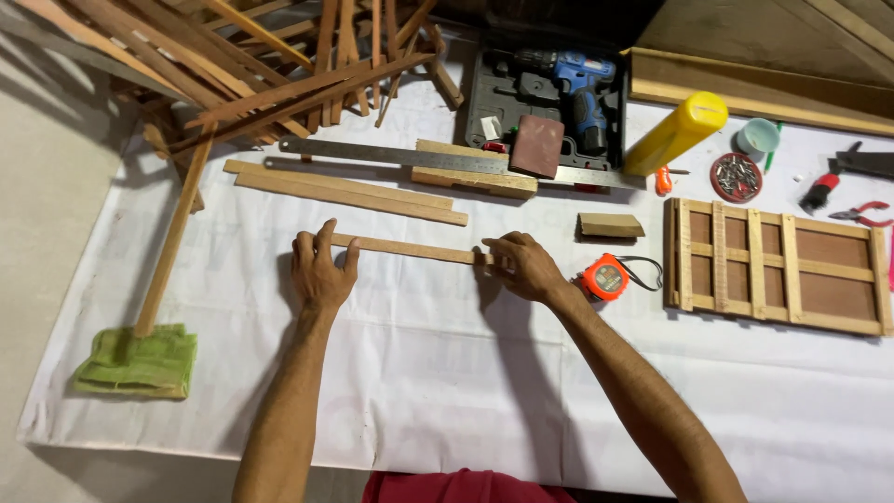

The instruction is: The person assembles a small wooden frame by hammering nails into a grid of wooden slats. They measure the frame with a tape measure, use a utility knife to trim or mark the wood, and handle additional wooden pieces and tools on the workbench.

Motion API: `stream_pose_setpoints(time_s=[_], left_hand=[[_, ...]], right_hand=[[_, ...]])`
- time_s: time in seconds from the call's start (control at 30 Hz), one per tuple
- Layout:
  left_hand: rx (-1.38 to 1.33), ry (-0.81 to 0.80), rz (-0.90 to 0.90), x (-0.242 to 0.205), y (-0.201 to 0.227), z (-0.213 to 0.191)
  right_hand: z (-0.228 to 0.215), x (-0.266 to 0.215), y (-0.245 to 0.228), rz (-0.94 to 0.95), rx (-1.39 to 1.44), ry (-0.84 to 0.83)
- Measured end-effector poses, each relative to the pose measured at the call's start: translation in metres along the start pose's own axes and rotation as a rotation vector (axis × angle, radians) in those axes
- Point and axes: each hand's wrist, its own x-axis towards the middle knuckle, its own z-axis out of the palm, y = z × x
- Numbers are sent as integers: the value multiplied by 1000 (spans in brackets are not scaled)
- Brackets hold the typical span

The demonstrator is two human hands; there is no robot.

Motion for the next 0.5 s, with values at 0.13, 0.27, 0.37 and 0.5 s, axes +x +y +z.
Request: stream_pose_setpoints(time_s=[0.13, 0.27, 0.37, 0.5], left_hand=[[-115, -23, 77, 16, 69, 17], [-513, -195, 148, 27, 176, 33], [-675, -349, 204, 22, 243, 49], [-799, -754, 197, 6, 289, 72]], right_hand=[[-49, -40, 6, 79, 13, 92], [-77, -78, 40, 215, -123, 67], [-90, -109, 49, 359, -217, -48], [-35, -135, 92, 330, -230, 168]])
